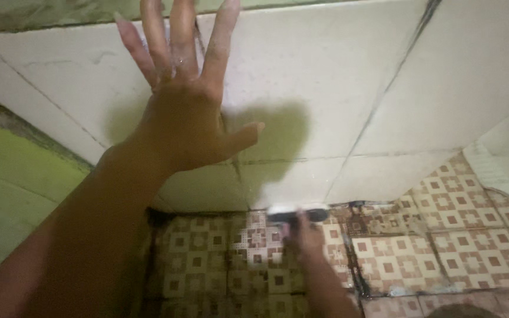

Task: The person scrubs the tiled exterior of a water tank with a brush and soapy water, then rinses the brush in a bucket.

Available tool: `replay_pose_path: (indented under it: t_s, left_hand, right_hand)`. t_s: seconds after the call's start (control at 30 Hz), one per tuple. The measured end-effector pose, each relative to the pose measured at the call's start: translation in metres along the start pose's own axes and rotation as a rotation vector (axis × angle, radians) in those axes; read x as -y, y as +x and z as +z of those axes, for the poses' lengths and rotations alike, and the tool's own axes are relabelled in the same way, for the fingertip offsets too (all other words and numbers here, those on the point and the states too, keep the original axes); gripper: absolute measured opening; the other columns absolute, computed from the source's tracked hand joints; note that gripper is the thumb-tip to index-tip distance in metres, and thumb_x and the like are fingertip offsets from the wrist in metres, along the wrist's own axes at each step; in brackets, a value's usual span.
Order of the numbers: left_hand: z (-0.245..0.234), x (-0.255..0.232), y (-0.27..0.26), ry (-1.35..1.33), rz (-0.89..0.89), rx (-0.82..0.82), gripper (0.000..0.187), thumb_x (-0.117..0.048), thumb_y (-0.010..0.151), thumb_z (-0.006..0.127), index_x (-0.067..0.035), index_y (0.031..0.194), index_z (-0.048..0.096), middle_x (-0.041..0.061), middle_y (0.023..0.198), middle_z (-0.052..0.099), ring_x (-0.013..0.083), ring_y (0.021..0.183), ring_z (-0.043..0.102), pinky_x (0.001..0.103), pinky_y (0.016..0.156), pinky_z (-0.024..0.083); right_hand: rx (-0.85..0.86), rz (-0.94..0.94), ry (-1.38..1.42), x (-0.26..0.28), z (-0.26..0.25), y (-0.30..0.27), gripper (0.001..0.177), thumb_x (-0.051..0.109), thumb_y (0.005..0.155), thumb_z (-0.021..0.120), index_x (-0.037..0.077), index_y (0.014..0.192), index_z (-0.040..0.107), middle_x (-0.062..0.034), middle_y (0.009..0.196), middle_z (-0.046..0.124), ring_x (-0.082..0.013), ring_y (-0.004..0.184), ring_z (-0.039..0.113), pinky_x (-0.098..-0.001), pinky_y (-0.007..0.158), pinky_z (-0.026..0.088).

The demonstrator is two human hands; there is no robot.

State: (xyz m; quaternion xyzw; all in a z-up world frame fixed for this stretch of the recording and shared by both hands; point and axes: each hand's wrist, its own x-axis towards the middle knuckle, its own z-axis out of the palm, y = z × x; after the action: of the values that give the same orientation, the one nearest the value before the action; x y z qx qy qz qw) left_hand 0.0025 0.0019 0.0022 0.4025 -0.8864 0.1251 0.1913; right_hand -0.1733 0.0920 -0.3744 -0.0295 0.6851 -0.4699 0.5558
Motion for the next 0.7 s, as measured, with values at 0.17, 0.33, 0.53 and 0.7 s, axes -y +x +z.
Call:
replay_pose_path:
  t_s: [0.17,0.33,0.53,0.7]
  left_hand:
    - [-0.001,0.000,0.002,-0.004,-0.030,0.065,0.128,-0.086,0.082,0.060,-0.009,0.166,0.003,0.038,0.164,-0.013,0.0586,0.146,-0.021,0.081,0.112,-0.019]
    - [-0.002,0.000,0.002,0.026,-0.023,0.053,0.127,-0.084,0.081,0.062,-0.013,0.169,0.003,0.035,0.167,-0.012,0.0578,0.147,-0.021,0.080,0.111,-0.018]
    - [0.009,0.004,0.002,0.038,0.001,-0.012,0.124,-0.075,0.085,0.071,-0.011,0.169,0.007,0.042,0.166,-0.004,0.0606,0.149,-0.015,0.080,0.112,-0.016]
    - [0.015,0.009,0.002,0.034,0.006,-0.014,0.122,-0.070,0.085,0.073,-0.010,0.169,0.009,0.040,0.169,-0.001,0.0599,0.152,-0.011,0.079,0.115,-0.014]
  right_hand:
    - [-0.247,-0.153,0.398,0.050,-0.071,0.007,0.074,0.023,0.088,0.074,0.002,0.146,0.033,-0.0285,0.132,0.062,-0.0344,0.111,0.073,-0.0367,0.083,0.062]
    - [-0.266,-0.238,0.123,0.042,-0.035,0.002,0.096,0.011,0.081,0.081,0.016,0.151,0.015,-0.0269,0.136,0.052,-0.0336,0.106,0.065,-0.0440,0.075,0.064]
    - [0.073,-0.107,0.033,0.017,0.021,-0.013,0.104,0.017,0.077,0.081,0.017,0.150,0.006,-0.0401,0.116,0.066,-0.0385,0.078,0.069,-0.0407,0.059,0.061]
    - [-0.249,-0.212,-0.091,0.035,-0.037,0.003,0.097,0.021,0.080,0.086,0.007,0.149,0.020,-0.0301,0.132,0.057,-0.0356,0.108,0.068,-0.0347,0.078,0.065]
